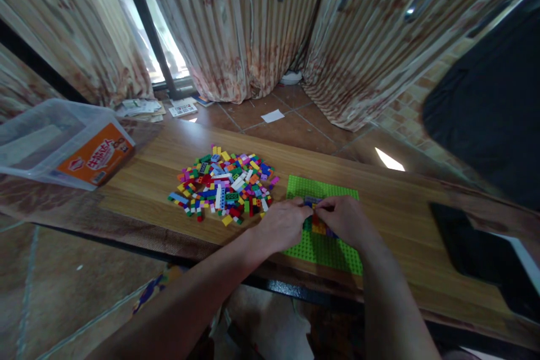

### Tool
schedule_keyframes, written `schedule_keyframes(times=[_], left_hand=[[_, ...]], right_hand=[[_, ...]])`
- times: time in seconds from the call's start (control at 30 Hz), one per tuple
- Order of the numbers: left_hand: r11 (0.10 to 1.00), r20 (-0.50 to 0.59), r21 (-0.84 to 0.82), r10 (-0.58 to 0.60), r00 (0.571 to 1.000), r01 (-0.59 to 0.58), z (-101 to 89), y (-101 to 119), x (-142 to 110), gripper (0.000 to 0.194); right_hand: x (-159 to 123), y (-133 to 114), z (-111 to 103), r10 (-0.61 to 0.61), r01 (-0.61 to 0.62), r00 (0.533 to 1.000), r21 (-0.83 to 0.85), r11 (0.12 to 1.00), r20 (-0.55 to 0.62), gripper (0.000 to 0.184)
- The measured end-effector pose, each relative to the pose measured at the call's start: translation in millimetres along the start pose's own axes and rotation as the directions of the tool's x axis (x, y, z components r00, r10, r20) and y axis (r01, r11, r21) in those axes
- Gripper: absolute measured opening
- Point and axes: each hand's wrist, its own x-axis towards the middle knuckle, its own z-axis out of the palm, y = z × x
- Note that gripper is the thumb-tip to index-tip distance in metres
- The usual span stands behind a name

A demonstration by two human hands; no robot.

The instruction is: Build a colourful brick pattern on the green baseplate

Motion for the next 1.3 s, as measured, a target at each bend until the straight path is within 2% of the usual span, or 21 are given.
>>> schedule_keyframes(times=[0.17,0.5,0.6,0.9,1.3], left_hand=[[1.0,0.001,0.004,-0.007,1.0,0.007,0.7,0.2,0.1,0.03],[1.0,0.01,-0.011,-0.013,1.0,0.013,-2.1,-0.4,0.6,0.034],[1.0,0.012,-0.016,-0.001,1.0,0.001,-1.9,-0.8,0.6,0.034],[1.0,0.036,-0.025,-0.01,0.999,0.011,-4.4,-0.3,1.1,0.037],[1.0,0.027,-0.021,0.0,1.0,0.001,-2.7,-0.6,2.4,0.031]], right_hand=[[3.4,-2.2,-1.6,0.013,-0.012,1.0,-0.032,0.999,0.018,0.021],[4.1,3.0,2.6,0.073,-0.072,0.997,0.056,0.996,-0.014,0.015],[3.4,3.3,1.0,0.048,-0.047,0.999,0.039,0.998,-0.017,0.017],[0.0,14.6,-4.3,-0.137,0.135,0.99,0.057,0.989,0.026,0.02],[3.7,13.9,-1.4,-0.121,0.122,0.992,-0.019,0.992,0.046,0.021]])
